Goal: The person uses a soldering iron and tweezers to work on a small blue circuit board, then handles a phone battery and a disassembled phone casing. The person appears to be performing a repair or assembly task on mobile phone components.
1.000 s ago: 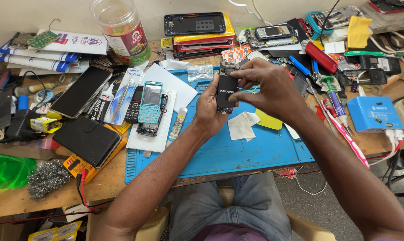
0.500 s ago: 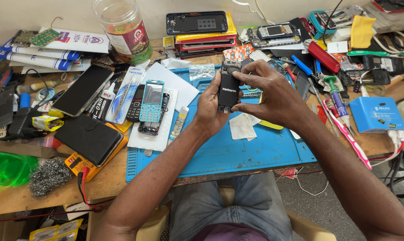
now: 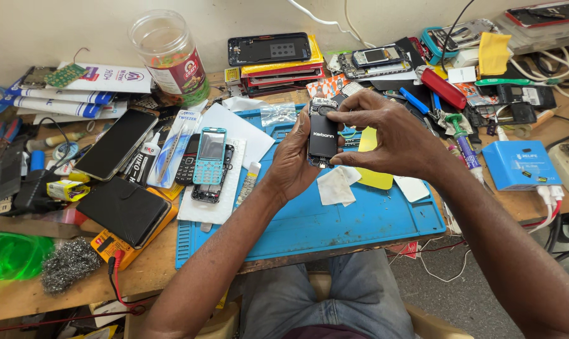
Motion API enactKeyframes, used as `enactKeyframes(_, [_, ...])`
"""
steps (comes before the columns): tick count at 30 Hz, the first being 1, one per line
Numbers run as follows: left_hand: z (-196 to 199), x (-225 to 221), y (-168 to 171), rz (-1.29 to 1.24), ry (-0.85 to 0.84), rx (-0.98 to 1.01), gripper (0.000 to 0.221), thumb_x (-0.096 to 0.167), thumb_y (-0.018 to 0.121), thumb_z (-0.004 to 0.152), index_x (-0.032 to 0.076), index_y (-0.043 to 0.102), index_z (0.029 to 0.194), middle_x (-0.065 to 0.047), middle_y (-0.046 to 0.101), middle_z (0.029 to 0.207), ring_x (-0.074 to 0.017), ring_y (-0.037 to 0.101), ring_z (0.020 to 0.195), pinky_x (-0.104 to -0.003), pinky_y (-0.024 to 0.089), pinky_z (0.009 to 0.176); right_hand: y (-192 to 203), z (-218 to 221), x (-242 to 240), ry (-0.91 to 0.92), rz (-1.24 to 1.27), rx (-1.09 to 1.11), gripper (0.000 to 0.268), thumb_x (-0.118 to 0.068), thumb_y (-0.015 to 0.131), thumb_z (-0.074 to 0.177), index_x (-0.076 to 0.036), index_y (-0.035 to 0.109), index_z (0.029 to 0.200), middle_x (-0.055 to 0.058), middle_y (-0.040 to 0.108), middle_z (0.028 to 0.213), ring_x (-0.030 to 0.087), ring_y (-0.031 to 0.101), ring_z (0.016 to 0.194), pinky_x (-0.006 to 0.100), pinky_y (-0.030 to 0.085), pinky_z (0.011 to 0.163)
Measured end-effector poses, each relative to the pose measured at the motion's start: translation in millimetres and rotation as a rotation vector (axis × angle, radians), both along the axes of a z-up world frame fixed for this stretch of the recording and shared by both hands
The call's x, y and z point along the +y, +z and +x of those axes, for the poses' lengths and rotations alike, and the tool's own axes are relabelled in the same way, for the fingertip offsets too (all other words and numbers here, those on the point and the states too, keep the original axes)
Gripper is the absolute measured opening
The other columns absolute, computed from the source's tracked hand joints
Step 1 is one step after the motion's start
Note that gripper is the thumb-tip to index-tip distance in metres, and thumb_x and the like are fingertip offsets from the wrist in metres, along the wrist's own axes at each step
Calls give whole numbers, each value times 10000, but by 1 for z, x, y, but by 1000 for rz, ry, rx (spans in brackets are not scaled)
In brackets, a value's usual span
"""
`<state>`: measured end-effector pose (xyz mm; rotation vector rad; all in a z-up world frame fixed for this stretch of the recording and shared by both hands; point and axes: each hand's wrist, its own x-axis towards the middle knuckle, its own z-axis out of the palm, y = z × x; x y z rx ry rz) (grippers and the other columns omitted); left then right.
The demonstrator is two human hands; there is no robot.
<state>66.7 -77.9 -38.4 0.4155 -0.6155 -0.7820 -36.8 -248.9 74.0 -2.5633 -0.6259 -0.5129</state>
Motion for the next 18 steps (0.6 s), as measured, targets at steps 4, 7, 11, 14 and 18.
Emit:
enactKeyframes(4, [-1, -1, -1, 2, -6, 20, 509, 454, 432, 1120, 89, 405, 1475, -144, 616, 1217, -227, 689, 1072, -342, 633, 878, 0, 0, 0, -6, 7, 6, 707, -340, 914, 706, -55, 692, 1314, 141, 659, 1172, 275, 651, 1069, 402, 529, 910])
enactKeyframes(7, [-1, 0, 1, 8, -4, 18, 537, 462, 440, 1110, 94, 383, 1497, -152, 614, 1222, -231, 691, 1088, -342, 639, 883, 2, 0, 1, -9, 7, 6, 710, -337, 916, 698, -57, 695, 1313, 141, 658, 1171, 277, 653, 1068, 402, 531, 908])
enactKeyframes(11, [-3, 3, 4, -15, 8, -23, 543, 446, 475, 1086, 206, 322, 1549, -132, 604, 1233, -217, 685, 1072, -330, 639, 857, 5, -2, 3, 5, 10, -24, 718, -333, 931, 683, -55, 694, 1302, 137, 657, 1179, 280, 659, 1079, 401, 537, 912])
enactKeyframes(14, [-4, 4, 8, -25, -10, -28, 583, 444, 498, 1094, 152, 284, 1550, -146, 600, 1260, -238, 689, 1092, -345, 641, 853, 7, -6, 5, 6, 39, -22, 718, -314, 935, 672, -78, 692, 1306, 124, 655, 1184, 272, 667, 1070, 396, 547, 902])
enactKeyframes(18, [-5, 7, 12, -7, -9, -26, 677, 440, 537, 1074, 157, 222, 1602, -138, 593, 1268, -234, 687, 1099, -360, 644, 888, 7, -10, 5, 21, 47, -63, 717, -302, 938, 673, -103, 684, 1313, 120, 654, 1203, 282, 662, 1115, 403, 544, 934])
